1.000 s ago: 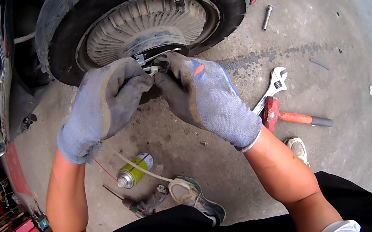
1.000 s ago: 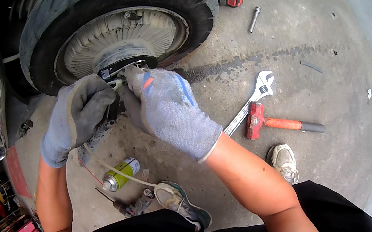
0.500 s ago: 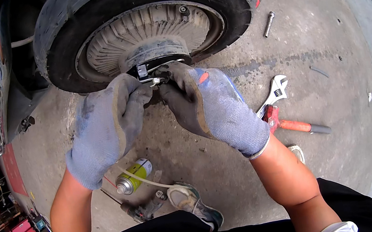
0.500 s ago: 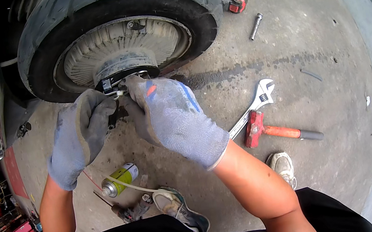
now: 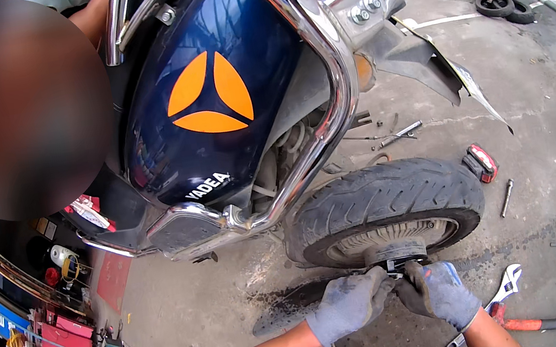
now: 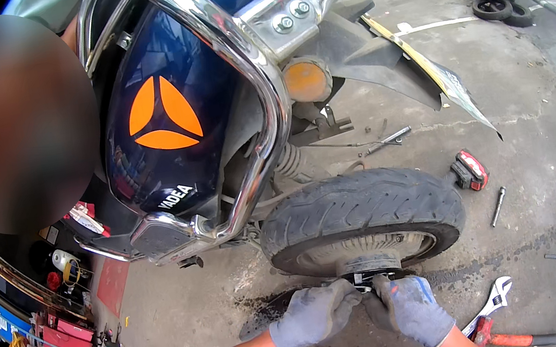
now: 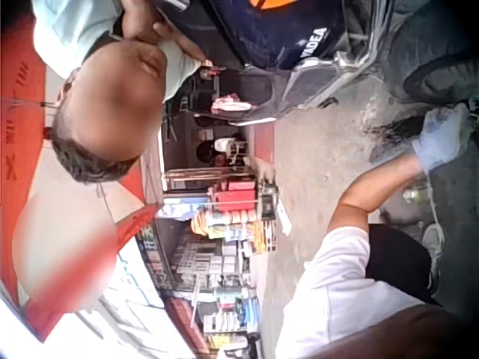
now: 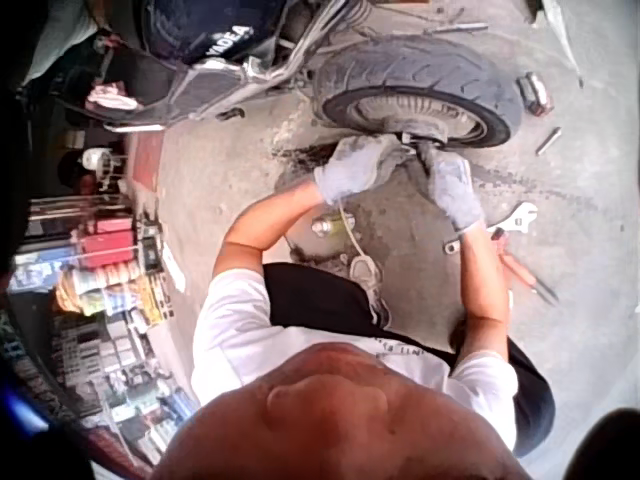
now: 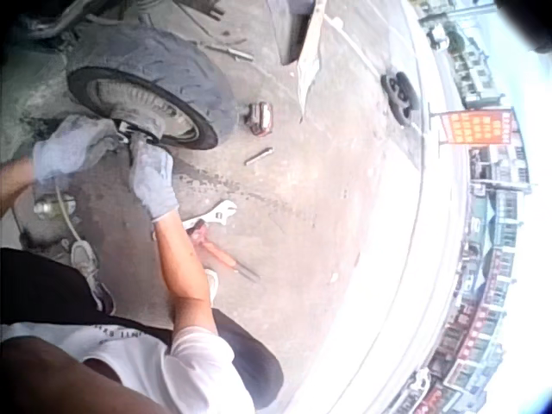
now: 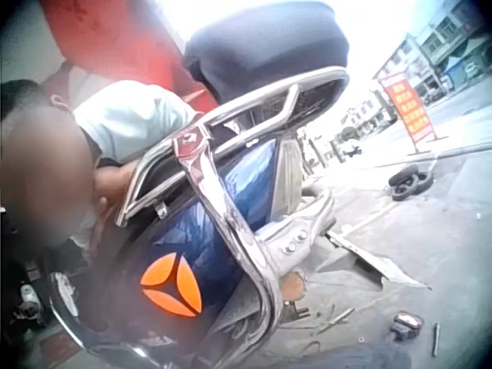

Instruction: The person sprays lubricant on the rear brake assembly of a motorcycle, then uses a wrench and screwdriver to loosen and remove the brake cable and related components.

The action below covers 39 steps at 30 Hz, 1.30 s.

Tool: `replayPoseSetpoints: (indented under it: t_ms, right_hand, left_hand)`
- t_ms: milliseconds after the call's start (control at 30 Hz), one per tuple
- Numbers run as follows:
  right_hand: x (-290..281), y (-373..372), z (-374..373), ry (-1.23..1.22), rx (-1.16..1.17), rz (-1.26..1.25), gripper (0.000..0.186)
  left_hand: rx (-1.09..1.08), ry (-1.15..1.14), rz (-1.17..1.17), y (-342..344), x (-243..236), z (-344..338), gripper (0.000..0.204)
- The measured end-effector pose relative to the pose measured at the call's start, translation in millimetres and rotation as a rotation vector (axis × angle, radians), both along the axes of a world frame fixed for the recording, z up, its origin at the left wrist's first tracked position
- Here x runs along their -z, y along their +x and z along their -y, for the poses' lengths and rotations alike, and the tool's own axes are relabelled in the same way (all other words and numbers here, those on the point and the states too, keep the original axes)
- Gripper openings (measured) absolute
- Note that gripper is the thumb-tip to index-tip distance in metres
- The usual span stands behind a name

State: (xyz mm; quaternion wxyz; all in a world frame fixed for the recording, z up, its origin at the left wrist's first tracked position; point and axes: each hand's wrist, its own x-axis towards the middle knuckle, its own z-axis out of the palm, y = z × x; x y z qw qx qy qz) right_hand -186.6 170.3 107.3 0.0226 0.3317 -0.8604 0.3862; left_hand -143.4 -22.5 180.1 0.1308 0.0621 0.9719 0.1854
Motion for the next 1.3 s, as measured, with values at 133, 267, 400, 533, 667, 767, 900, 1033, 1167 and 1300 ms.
replayPoseSetpoints:
  t_ms: [133, 267, 400, 533, 667, 767, 900, 1033, 1167, 1300]
  right_hand:
    - [-7.3, -14.1, -8.2, -0.007, -0.034, -0.082, 0.026]
    - [7.3, -24.2, 3.9, -0.028, -0.114, -0.081, 0.024]
    - [12.7, -26.7, -1.4, -0.048, -0.115, -0.076, 0.019]
    - [6.0, -29.3, -13.4, -0.070, -0.128, -0.033, 0.018]
    - [3.4, -23.7, -10.5, -0.059, -0.128, -0.037, 0.021]
    - [5.2, -17.4, -6.8, -0.097, -0.062, -0.052, 0.021]
    - [18.0, -3.3, 7.6, -0.231, 0.069, -0.013, 0.019]
    - [23.1, 9.3, 18.4, -0.394, 0.186, 0.036, 0.017]
    - [28.8, 12.6, 22.4, -0.359, 0.229, 0.022, 0.016]
    - [23.1, 12.1, 7.5, -0.215, 0.201, -0.095, 0.020]
  left_hand:
    - [0.017, -0.011, -0.072, -7.0, -11.2, -8.5, 0.022]
    - [-0.099, 0.072, -0.061, -8.8, -9.9, -0.5, 0.017]
    - [-0.094, 0.154, -0.083, -12.9, 1.9, -2.8, 0.016]
    - [0.002, 0.079, -0.172, -14.6, -1.7, -8.7, 0.014]
    - [0.036, 0.068, -0.150, -12.7, -3.5, -1.0, 0.013]
    - [0.060, 0.084, -0.156, -14.0, -4.1, -0.6, 0.012]
    - [0.078, 0.140, -0.209, -13.6, 0.9, 4.4, 0.013]
    - [0.042, 0.152, -0.142, -16.8, -1.0, 3.7, 0.014]
    - [0.095, 0.161, -0.193, -19.7, 1.3, -0.1, 0.015]
    - [-0.046, 0.179, -0.063, -21.6, -9.7, -13.8, 0.015]
